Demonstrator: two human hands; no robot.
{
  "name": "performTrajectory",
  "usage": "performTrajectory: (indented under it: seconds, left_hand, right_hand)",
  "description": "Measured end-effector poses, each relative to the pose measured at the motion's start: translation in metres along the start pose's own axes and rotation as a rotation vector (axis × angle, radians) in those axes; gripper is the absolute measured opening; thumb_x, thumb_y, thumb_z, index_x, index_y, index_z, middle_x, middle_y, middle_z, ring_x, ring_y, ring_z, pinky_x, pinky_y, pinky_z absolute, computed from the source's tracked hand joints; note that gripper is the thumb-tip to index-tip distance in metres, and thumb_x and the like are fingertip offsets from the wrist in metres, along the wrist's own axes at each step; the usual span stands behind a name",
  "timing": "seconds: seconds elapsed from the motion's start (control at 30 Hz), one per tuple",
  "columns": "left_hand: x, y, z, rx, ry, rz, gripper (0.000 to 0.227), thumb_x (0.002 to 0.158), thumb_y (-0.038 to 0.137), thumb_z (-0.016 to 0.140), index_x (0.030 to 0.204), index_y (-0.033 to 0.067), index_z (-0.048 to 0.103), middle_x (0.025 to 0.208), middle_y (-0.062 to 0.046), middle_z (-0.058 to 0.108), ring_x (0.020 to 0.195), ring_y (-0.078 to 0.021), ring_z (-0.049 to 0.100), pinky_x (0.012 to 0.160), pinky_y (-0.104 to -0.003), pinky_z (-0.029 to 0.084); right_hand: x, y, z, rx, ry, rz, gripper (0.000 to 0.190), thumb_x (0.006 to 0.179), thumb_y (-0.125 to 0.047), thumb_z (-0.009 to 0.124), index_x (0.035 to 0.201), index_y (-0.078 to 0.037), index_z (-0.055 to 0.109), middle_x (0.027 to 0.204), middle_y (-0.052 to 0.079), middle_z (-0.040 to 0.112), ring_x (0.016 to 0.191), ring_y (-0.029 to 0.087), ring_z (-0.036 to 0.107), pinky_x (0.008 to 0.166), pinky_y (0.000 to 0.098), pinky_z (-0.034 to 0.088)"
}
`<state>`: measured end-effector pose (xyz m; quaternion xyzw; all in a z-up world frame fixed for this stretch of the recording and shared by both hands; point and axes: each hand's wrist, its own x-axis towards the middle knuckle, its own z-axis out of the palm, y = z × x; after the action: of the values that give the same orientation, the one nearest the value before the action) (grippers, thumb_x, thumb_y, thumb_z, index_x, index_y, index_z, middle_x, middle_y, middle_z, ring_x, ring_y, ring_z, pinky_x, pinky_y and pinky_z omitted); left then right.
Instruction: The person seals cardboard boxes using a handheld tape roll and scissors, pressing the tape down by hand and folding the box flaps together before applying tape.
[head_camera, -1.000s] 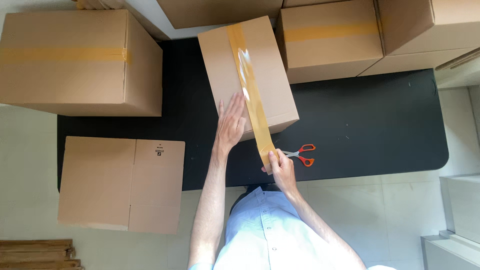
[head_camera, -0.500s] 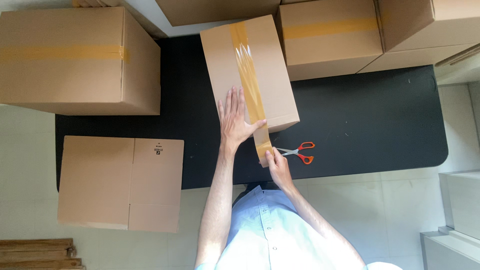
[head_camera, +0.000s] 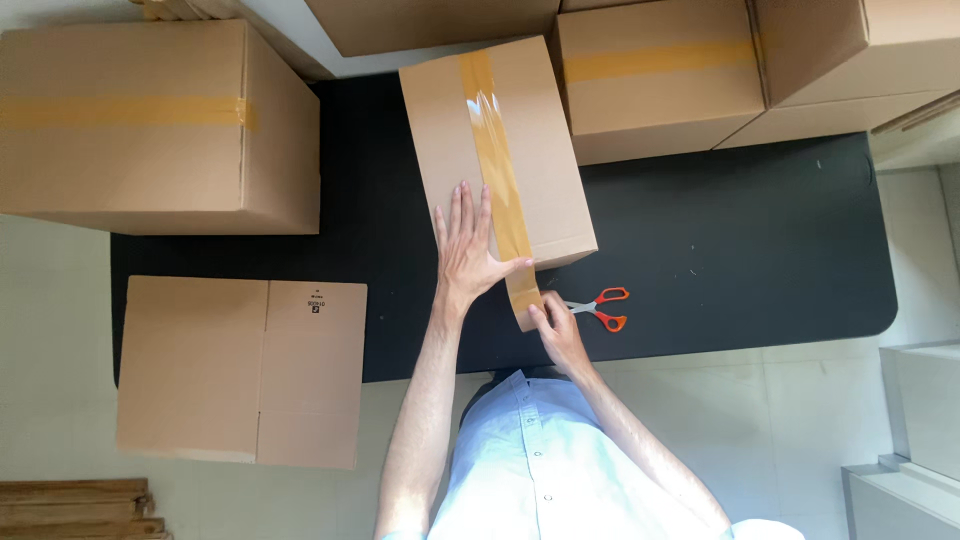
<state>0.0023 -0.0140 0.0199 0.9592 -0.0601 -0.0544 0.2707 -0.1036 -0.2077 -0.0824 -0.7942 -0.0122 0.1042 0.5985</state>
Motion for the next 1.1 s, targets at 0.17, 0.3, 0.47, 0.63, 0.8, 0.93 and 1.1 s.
performTrajectory:
  seconds: [0.17,0.3,0.47,0.63,0.8,0.93,1.1]
  left_hand:
    - [-0.001,0.002,0.000,0.015,-0.005,0.008,0.133,0.065,0.085,0.072,0.166,0.0197,0.013,0.171,-0.021,0.009,0.160,-0.0346,0.006,0.126,-0.063,0.003]
    - [-0.006,-0.002,0.006,0.030,0.034,0.023,0.129,0.068,0.083,0.072,0.165,0.0200,0.016,0.170,-0.021,0.013,0.159,-0.0362,0.010,0.126,-0.063,0.005]
    - [-0.005,0.000,0.006,0.015,0.047,0.089,0.122,0.069,0.077,0.076,0.164,0.0221,0.023,0.170,-0.017,0.018,0.158,-0.0367,0.014,0.126,-0.063,0.007]
    - [-0.010,-0.012,0.026,-0.022,0.119,0.121,0.112,0.074,0.081,0.068,0.162,0.0227,0.031,0.168,-0.010,0.028,0.156,-0.0319,0.023,0.128,-0.056,0.016]
    - [-0.042,-0.018,0.084,-0.266,0.706,0.144,0.020,0.088,0.017,0.056,0.082,0.0265,0.072,0.072,0.007,0.063,0.073,-0.0200,0.062,0.086,-0.036,0.052]
    - [-0.079,0.033,0.128,-0.343,0.598,0.450,0.026,0.094,0.031,0.055,0.071,0.0290,0.068,0.070,0.008,0.067,0.063,-0.0176,0.060,0.073,-0.037,0.050]
    - [-0.093,0.062,0.119,-0.736,-0.532,0.115,0.042,0.113,0.039,0.037,0.114,0.0129,0.069,0.115,-0.016,0.071,0.114,-0.0367,0.066,0.097,-0.046,0.053]
  right_hand:
    - [0.001,0.012,-0.015,0.002,0.059,-0.004,0.019,0.104,-0.023,0.058,0.106,-0.006,0.067,0.108,0.017,0.067,0.102,0.029,0.064,0.092,0.0432,0.049]
    - [0.003,0.044,-0.036,0.013,0.162,0.093,0.032,0.113,-0.023,0.042,0.109,-0.005,0.068,0.112,0.017,0.070,0.111,0.028,0.065,0.099,0.0423,0.047]
    - [0.002,0.085,-0.070,-0.296,0.103,0.227,0.029,0.108,-0.012,0.048,0.130,0.000,0.061,0.134,0.024,0.058,0.129,0.044,0.055,0.112,0.0531,0.041]
    - [-0.011,0.186,-0.086,-0.685,-0.042,0.210,0.050,0.100,-0.012,0.057,0.148,0.003,0.051,0.154,0.028,0.045,0.146,0.046,0.040,0.123,0.0512,0.035]
    - [-0.006,0.183,-0.095,-0.819,-0.062,0.163,0.056,0.091,-0.003,0.063,0.146,0.001,0.052,0.142,0.022,0.055,0.137,0.043,0.051,0.113,0.0492,0.049]
    - [0.000,0.208,-0.097,-1.004,-0.094,0.154,0.058,0.090,-0.013,0.070,0.145,-0.006,0.053,0.140,0.015,0.055,0.137,0.035,0.051,0.102,0.0461,0.056]
    - [0.011,0.219,-0.099,-1.064,-0.122,0.146,0.046,0.090,-0.018,0.066,0.134,-0.005,0.062,0.129,0.010,0.061,0.122,0.028,0.062,0.092,0.0358,0.059]
